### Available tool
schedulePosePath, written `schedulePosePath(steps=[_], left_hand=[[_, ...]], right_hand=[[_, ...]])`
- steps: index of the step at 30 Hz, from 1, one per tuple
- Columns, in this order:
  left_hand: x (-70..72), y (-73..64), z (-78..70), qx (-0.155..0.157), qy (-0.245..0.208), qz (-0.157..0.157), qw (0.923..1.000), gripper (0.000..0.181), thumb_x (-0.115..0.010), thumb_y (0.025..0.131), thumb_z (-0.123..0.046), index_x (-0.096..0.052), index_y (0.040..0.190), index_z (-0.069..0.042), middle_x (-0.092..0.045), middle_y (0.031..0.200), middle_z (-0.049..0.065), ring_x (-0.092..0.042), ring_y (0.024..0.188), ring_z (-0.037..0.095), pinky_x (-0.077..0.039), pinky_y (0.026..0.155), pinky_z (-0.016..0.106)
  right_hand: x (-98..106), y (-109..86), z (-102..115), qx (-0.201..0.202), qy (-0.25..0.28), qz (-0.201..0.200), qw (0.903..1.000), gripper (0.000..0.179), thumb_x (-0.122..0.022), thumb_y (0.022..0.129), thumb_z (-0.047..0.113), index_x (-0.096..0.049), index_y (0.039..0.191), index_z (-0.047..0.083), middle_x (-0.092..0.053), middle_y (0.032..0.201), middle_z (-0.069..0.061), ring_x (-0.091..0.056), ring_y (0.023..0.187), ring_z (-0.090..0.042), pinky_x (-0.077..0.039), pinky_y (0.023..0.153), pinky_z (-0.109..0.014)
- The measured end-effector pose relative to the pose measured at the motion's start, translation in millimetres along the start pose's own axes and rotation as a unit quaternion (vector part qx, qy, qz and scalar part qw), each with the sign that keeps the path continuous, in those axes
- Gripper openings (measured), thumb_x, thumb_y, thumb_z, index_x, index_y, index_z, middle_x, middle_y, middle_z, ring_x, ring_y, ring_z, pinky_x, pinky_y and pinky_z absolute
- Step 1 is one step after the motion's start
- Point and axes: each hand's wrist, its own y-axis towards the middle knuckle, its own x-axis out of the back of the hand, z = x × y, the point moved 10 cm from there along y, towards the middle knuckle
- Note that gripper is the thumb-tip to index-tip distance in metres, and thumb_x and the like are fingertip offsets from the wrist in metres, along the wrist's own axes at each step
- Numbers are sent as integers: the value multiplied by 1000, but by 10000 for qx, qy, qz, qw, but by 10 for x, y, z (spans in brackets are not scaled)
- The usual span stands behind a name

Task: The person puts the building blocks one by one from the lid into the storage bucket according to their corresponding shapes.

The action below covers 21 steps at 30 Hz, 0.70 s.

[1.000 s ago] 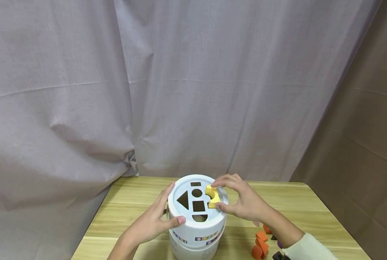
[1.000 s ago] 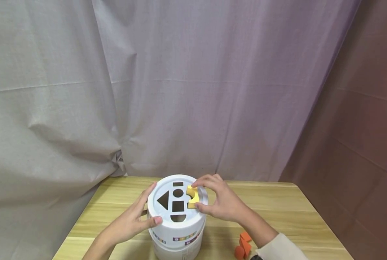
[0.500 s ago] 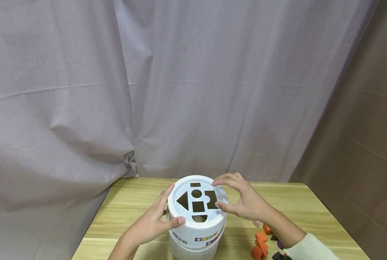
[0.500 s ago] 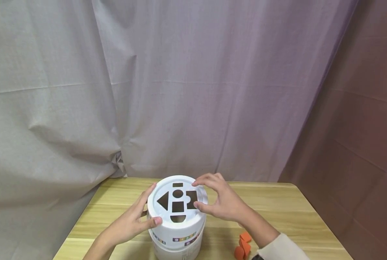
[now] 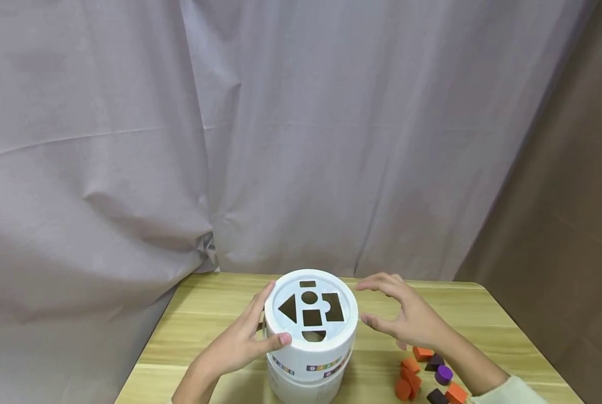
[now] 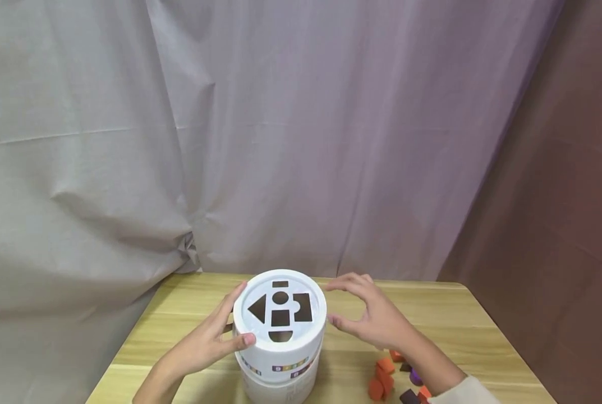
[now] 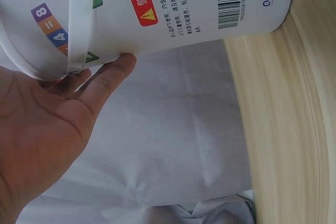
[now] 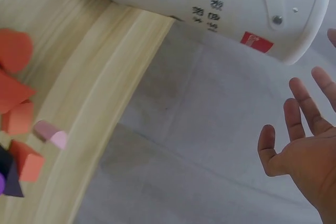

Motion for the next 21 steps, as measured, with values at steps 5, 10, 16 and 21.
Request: schedulePosePath(steps=[5,10,16,21], left_hand=[[19,4,3,33,-46,14,10000,112,-86,97,-43,-9,178,-36,-15,187,8,-36,165,36,-48,124,62],[44,-37,18,86,-82,30,9999,113,-87,98,-41,-9,179,-34,-15,187,8,-34,166,38,-47,124,64],[71,-54,14,72,-92,31,9999,112,-87,98,-41,-9,179,-35,-16,187,7,-34,166,38,-48,123,64],[83,-63,24,53,-117,1,9999,112,-87,97,-40,-10,179,-34,-15,187,7,-32,166,40,-48,122,66]], right_hand=[[50,-135,-114,-247,-232,-6,9994,50,-92,93,33,-70,137,41,-70,141,14,-58,124,-10,-58,100,-46],[78,-280,-207,-330,-309,-50,9990,51,-92,93,33,-69,139,42,-71,140,13,-61,120,-9,-57,97,-44],[142,-447,-311,-211,-513,-233,9982,55,-95,90,26,-70,136,39,-74,135,11,-59,113,-3,-54,90,-35],[135,-621,-489,-363,-731,-258,9963,53,-96,88,29,-72,133,40,-73,131,16,-60,112,-3,-54,88,-33]])
